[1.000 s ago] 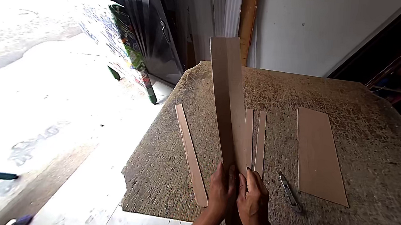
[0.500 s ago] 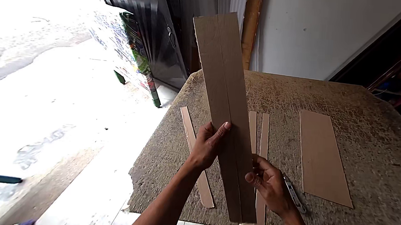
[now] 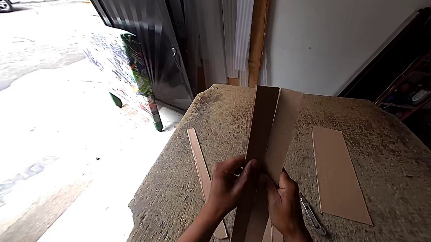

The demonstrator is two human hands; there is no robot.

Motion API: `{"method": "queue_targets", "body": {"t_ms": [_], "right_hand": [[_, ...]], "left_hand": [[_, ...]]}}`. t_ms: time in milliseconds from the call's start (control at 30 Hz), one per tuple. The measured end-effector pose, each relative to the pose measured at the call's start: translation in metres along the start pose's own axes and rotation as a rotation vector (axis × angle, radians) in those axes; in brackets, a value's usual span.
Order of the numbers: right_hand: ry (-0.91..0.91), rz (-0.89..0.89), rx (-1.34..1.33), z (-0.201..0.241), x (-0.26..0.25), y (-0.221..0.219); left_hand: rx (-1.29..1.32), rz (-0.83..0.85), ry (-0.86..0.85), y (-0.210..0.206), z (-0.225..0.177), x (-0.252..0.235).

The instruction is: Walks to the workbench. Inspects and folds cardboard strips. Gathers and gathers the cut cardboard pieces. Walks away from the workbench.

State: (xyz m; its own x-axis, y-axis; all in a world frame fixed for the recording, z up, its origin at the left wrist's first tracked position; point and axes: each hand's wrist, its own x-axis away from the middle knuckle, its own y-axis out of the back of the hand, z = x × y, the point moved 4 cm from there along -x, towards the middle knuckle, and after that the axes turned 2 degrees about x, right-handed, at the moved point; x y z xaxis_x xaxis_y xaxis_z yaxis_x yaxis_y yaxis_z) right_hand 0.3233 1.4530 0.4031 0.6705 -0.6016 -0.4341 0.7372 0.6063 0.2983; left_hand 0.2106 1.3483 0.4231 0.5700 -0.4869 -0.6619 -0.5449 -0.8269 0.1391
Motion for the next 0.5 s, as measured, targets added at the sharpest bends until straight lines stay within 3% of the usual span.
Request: {"method": "queue_targets", "body": {"t_ms": [100,233,267,367,433,500], "right_hand": [[-0.022,0.092,-0.229,0.007,-0.001,0.000],[-0.087,0.221,-0.353,0.006,-0.004,0.002],[-0.114,0.256,-0.432,0.006,-0.003,0.002],[-0.289,0.367,-0.868,0.005,0.005,-0.003],[-0.348,0.410,-1.040,0.002,0.002,-0.009],[-0.275,0.258,-0.778,0.000,-0.008,-0.003]], "left_hand": [[0.199,0.134,0.155,0.002,-0.008,-0.016],[0.506,-0.132,0.413,0.019,-0.028,-0.037],[0.657,-0.131,0.479,0.021,-0.025,-0.039],[1.125,0.074,0.584,0.009,0.005,-0.029],[1.093,-0.002,0.681,-0.002,0.014,-0.011],[0.872,-0.088,0.699,-0.009,0.013,0.009]]}}
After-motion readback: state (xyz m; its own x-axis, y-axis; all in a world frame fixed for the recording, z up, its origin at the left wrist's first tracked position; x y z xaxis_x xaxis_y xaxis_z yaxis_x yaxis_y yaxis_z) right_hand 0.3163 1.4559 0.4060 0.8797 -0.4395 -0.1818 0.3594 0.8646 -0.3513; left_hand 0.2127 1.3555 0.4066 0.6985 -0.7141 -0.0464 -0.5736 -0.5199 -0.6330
